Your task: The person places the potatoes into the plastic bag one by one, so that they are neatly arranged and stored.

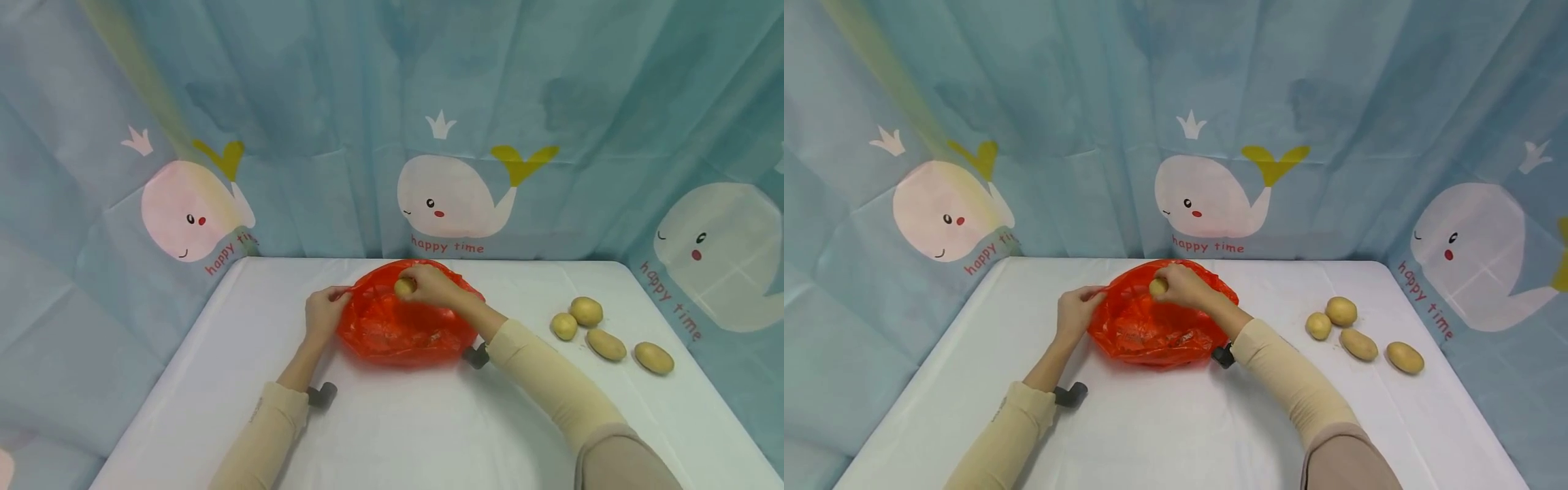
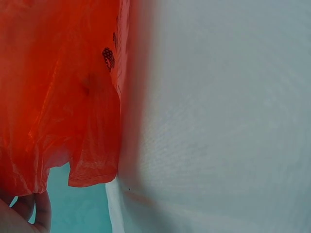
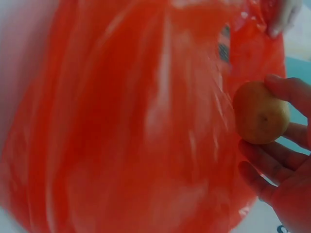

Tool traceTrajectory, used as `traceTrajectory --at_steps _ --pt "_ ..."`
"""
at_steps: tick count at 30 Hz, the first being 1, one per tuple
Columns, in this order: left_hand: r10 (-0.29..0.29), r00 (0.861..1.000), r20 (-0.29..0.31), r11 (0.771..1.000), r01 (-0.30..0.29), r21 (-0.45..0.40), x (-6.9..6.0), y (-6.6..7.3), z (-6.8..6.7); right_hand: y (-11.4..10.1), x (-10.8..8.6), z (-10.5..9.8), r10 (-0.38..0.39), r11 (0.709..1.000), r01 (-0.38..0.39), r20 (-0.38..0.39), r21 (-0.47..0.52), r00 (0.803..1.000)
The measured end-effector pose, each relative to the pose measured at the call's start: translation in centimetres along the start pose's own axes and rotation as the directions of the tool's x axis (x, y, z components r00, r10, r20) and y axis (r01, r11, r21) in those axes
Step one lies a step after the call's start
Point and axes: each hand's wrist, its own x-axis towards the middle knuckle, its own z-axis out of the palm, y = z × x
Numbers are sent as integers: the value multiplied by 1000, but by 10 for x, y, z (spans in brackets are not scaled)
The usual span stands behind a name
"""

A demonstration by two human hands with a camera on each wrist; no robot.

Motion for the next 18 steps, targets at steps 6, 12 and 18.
traceTrajectory --at_steps 6,12,18 --pt "4 1000 -1 1000 -4 9 0 1 -2 -4 10 13 36 999 -37 56 29 998" --pt "1 1000 6 1000 -1 -4 0 2 -3 -7 18 26 46 998 -51 98 48 994" --pt "9 1000 9 1000 -9 -2 0 2 -2 -8 26 37 65 996 -70 99 53 993"
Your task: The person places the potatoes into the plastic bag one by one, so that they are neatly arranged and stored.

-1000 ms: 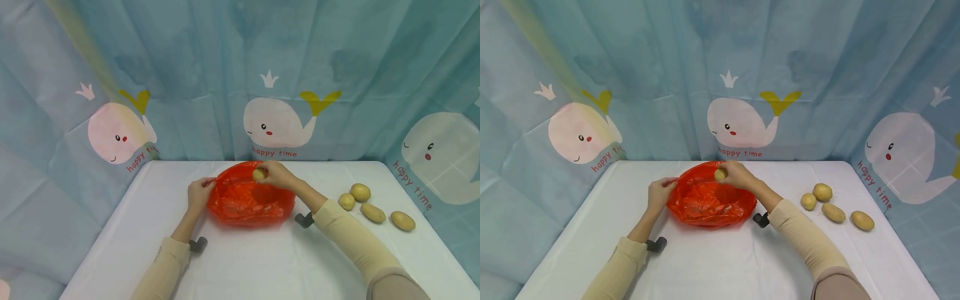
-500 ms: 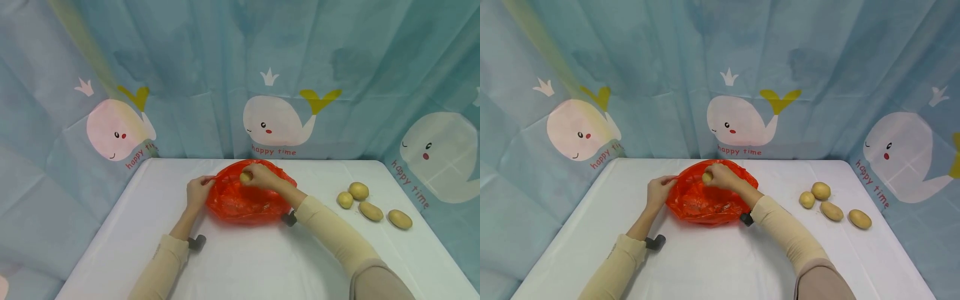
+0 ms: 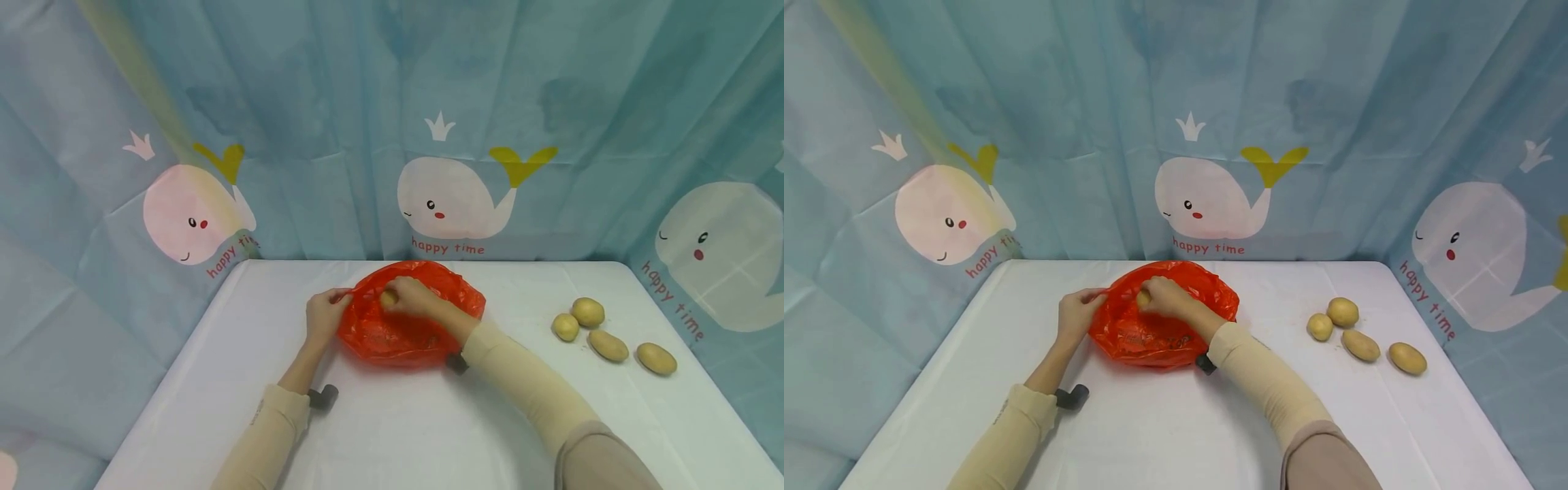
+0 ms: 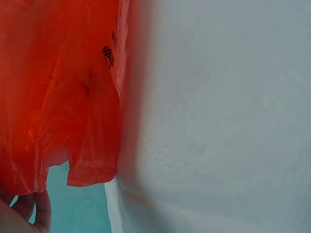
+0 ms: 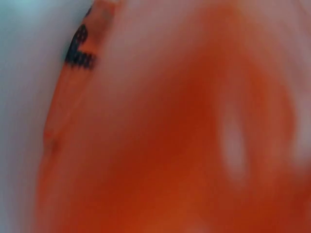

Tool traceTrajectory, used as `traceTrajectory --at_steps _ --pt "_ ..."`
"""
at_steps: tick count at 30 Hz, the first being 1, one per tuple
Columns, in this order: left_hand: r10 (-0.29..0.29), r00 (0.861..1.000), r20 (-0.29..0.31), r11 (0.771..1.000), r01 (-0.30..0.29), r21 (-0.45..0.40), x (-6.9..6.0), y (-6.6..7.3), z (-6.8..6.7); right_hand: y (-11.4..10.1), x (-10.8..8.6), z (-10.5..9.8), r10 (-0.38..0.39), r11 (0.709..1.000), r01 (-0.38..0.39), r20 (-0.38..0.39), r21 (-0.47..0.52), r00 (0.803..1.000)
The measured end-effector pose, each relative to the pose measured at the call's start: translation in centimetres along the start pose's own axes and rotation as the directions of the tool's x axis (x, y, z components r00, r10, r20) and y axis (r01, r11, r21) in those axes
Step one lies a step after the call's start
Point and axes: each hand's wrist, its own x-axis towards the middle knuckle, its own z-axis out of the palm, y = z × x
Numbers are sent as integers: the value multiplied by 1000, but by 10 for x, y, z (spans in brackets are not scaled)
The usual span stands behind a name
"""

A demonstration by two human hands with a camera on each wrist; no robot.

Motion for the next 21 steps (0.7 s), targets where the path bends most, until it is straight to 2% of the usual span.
traceTrajectory --at_steps 10,21 --pt "2 1000 -4 1000 -2 6 1 -1 0 1 8 13 15 999 -15 -12 -46 1000" --pt "26 999 -19 1000 -26 -5 1 -5 2 0 7 15 9 998 -9 -1 -56 1000"
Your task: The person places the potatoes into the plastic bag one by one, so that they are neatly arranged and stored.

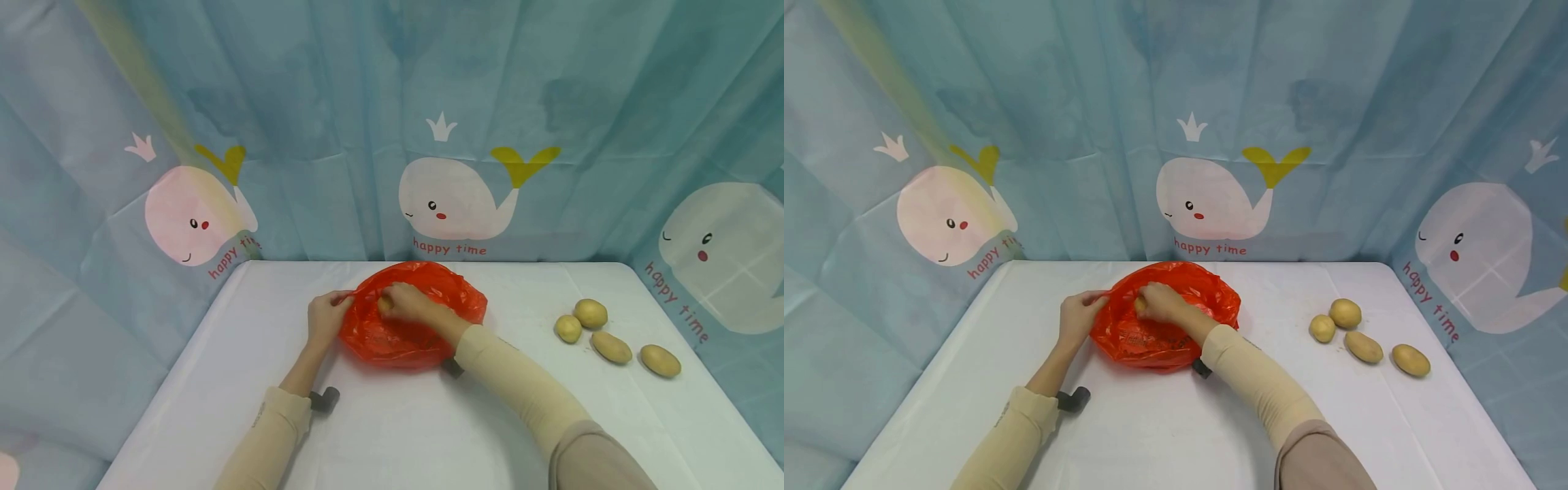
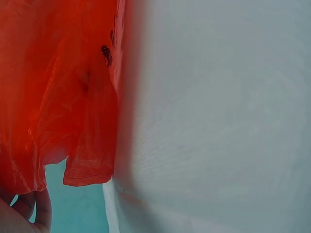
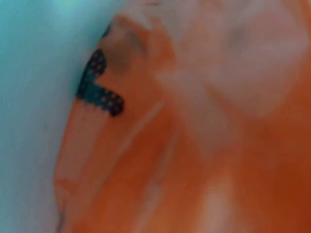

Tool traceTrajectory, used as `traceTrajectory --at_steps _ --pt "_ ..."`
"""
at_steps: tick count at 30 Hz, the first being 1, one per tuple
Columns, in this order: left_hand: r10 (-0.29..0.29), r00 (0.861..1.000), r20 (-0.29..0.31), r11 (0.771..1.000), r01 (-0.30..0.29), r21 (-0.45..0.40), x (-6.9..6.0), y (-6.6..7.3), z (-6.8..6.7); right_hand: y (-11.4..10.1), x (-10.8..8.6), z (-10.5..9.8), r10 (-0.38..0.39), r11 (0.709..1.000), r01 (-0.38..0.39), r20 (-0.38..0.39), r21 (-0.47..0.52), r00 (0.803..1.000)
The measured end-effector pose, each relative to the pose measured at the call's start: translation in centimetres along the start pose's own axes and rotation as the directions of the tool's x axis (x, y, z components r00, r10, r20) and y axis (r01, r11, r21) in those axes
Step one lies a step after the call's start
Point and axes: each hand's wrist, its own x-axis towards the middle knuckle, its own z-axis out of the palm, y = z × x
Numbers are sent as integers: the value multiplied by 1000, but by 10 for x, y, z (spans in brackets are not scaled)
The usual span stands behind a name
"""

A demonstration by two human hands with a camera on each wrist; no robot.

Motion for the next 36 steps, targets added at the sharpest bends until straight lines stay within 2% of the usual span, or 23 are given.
traceTrajectory --at_steps 9,21,25,30,33,36 --pt "-19 1000 11 1000 19 -2 -1 2 -1 2 0 3 17 1000 -17 1 -9 1000" --pt "-34 999 17 999 34 4 0 2 -2 -1 -3 -2 -12 999 11 -17 -51 1000" --pt "-36 999 20 999 36 2 -1 2 -1 0 -10 -8 -21 999 21 0 -37 1000" --pt "-30 999 27 1000 30 5 -2 3 -1 0 -23 -22 18 1000 -17 22 -16 1000" --pt "-30 999 21 1000 30 3 -2 4 -2 1 -29 -32 25 999 -25 13 -28 1000" --pt "-29 999 21 1000 29 6 -1 3 -3 4 -31 -38 -1 999 0 -10 -46 1000"
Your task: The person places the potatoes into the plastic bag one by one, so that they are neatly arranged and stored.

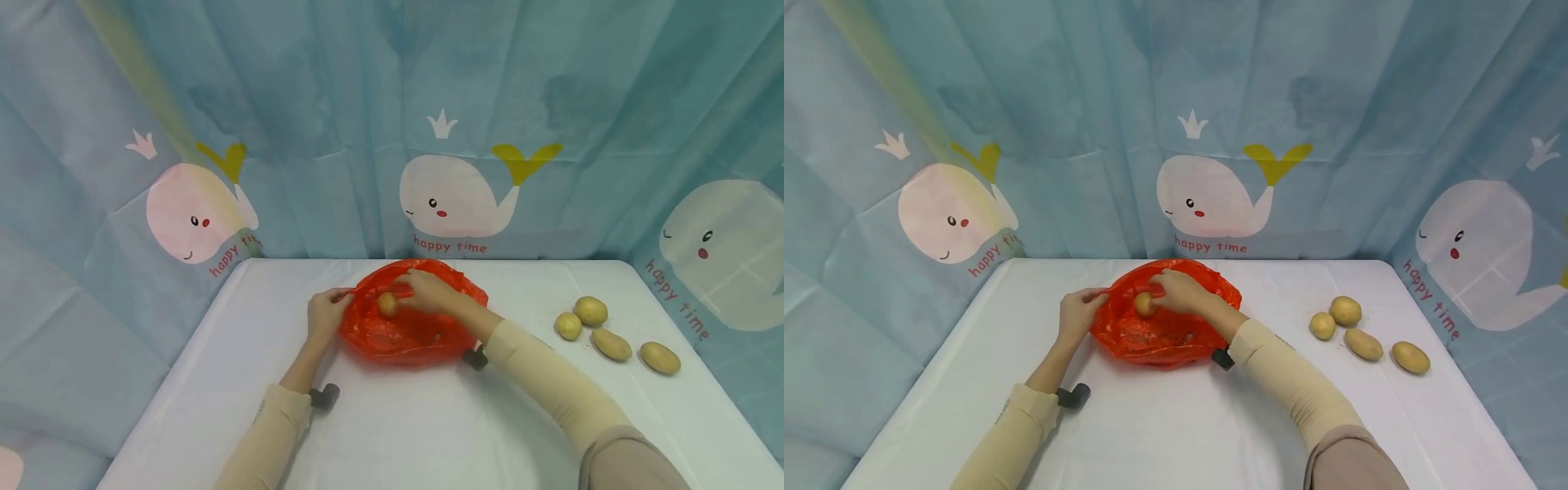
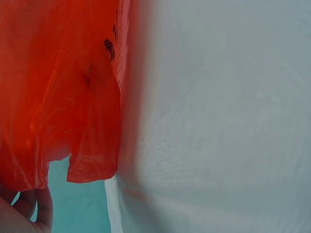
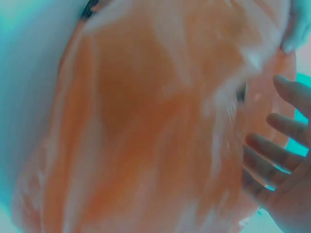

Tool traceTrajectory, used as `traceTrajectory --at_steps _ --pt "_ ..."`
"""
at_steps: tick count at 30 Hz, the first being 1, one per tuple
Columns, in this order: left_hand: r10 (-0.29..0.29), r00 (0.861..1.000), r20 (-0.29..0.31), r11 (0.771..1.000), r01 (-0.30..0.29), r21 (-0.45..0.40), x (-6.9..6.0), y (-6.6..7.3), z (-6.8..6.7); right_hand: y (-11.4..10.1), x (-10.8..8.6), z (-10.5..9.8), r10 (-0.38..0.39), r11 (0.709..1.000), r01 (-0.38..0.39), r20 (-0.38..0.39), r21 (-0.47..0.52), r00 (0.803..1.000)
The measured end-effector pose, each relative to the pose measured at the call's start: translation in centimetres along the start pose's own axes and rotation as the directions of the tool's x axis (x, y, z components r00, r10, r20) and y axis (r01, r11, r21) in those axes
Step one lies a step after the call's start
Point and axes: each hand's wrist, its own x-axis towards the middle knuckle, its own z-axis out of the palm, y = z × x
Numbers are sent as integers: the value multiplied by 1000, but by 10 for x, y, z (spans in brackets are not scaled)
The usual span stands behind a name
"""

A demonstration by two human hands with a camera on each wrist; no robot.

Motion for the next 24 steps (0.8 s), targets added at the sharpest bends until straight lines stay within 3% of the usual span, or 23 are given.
traceTrajectory --at_steps 14,20,24 --pt "-13 1000 7 1000 13 1 3 -5 -3 7 -6 -26 -32 999 32 -79 -4 996" --pt "0 1000 6 1000 0 -8 3 -4 -3 10 -12 -36 -29 998 33 -98 44 995" --pt "-27 999 17 999 27 -26 1 -1 -2 18 -22 -42 -24 998 32 -121 63 992"
